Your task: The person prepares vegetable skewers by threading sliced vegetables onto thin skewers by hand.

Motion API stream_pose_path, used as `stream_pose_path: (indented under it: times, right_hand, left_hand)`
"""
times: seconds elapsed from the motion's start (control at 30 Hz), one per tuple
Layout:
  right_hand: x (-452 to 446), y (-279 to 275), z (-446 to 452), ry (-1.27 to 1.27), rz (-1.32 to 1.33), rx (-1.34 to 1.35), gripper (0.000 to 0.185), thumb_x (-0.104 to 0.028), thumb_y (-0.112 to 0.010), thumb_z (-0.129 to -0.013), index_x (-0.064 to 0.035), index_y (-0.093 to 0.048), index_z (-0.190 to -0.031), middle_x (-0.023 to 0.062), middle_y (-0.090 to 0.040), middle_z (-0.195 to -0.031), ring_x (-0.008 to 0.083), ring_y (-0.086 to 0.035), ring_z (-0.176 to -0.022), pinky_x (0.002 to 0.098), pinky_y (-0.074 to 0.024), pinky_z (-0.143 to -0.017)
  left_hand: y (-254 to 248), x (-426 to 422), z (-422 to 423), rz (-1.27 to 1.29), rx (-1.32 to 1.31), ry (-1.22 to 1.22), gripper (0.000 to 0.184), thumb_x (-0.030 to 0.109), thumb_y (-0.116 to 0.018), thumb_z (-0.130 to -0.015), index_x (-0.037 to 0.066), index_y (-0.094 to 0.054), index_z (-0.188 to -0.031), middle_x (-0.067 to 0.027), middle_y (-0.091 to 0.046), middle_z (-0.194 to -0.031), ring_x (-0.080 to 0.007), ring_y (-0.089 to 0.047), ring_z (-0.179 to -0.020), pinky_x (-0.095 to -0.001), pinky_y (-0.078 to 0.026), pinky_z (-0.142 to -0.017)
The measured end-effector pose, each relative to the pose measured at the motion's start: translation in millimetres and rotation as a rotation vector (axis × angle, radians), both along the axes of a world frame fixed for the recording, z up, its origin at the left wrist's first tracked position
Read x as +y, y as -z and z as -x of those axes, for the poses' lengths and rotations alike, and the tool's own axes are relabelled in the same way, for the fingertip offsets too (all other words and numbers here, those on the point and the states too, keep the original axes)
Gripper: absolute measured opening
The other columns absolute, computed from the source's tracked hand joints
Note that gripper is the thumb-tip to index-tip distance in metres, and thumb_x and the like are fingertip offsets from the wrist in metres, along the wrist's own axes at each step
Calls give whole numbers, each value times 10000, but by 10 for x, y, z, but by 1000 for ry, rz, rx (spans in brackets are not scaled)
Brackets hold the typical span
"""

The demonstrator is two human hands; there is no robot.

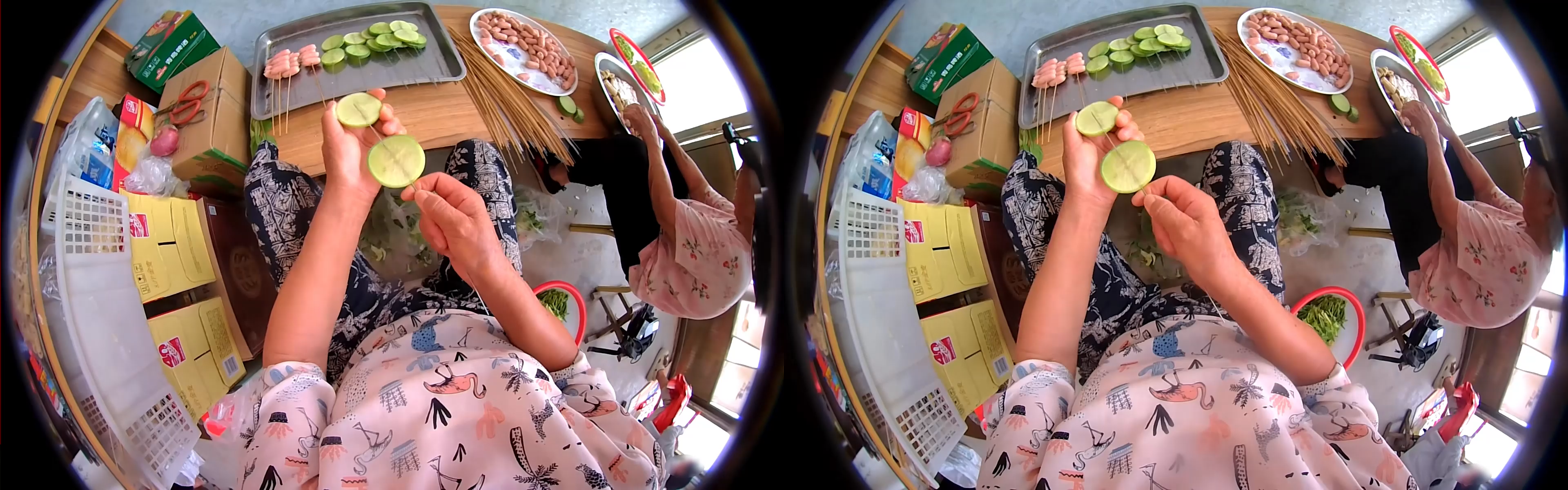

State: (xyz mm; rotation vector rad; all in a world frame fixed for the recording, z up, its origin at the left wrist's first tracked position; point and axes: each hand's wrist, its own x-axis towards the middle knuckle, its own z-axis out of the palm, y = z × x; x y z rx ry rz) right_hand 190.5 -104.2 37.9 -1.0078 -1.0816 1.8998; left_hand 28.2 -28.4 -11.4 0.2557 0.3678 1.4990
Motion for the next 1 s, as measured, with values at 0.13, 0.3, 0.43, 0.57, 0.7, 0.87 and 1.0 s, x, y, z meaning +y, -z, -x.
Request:
stream_pose_path:
  times: [0.13, 0.3, 0.43, 0.57, 0.7, 0.87, 1.0]
  right_hand:
    - [-65, 38, -6, -14, 5, -13, 165, -160, -495, -958, -11, -567, -960, -62, -381, -515, 30, -297, -420, 198, -223, -403]
    - [-82, -1, -42, -7, 43, 35, 165, -163, -494, -959, -14, -566, -958, -57, -379, -509, 32, -286, -413, 201, -221, -399]
    - [-101, -74, -55, -10, 99, 44, 159, -163, -493, -959, -21, -565, -959, -52, -375, -502, 35, -281, -410, 204, -216, -400]
    - [-139, -52, -57, -2, 75, 55, 157, -164, -495, -958, -24, -566, -960, -54, -375, -501, 35, -282, -409, 205, -216, -402]
    - [-151, -60, -62, -22, 87, 34, 158, -166, -498, -957, -24, -567, -956, -56, -378, -502, 34, -283, -410, 204, -216, -401]
    - [-127, -28, -44, -36, 80, 46, 162, -171, -508, -955, -21, -568, -956, -57, -378, -504, 33, -290, -413, 205, -218, -399]
    - [-120, -12, -38, -33, 81, 37, 167, -174, -512, -954, -17, -568, -956, -56, -381, -507, 33, -292, -413, 204, -221, -398]
  left_hand:
    - [32, 51, 114, -45, -40, -20, 511, 401, -285, -942, -26, -536, -1066, -96, -517, -805, -194, -455, -686, -340, -415, -660]
    - [33, 61, 81, -26, -46, -32, 496, 381, -284, -939, -28, -537, -1057, -98, -511, -804, -195, -450, -682, -334, -409, -653]
    - [32, 52, 51, -10, -83, -41, 480, 370, -299, -933, -29, -540, -1046, -97, -502, -799, -193, -447, -677, -333, -409, -652]
    - [103, 125, 163, -11, -174, -4, 544, 420, -244, -945, -21, -549, -1033, -103, -528, -773, -204, -467, -661, -363, -417, -659]
    - [92, 118, 227, -16, -126, -69, 540, 411, -231, -945, -20, -545, -1026, -101, -525, -776, -201, -455, -657, -356, -411, -656]
    - [89, 98, 202, -28, -117, -38, 564, 426, -206, -952, -20, -544, -1023, -96, -521, -773, -201, -447, -657, -360, -407, -660]
    - [86, 87, 206, -53, -97, -47, 576, 435, -196, -955, -20, -544, -1024, -94, -519, -769, -200, -446, -654, -361, -407, -662]
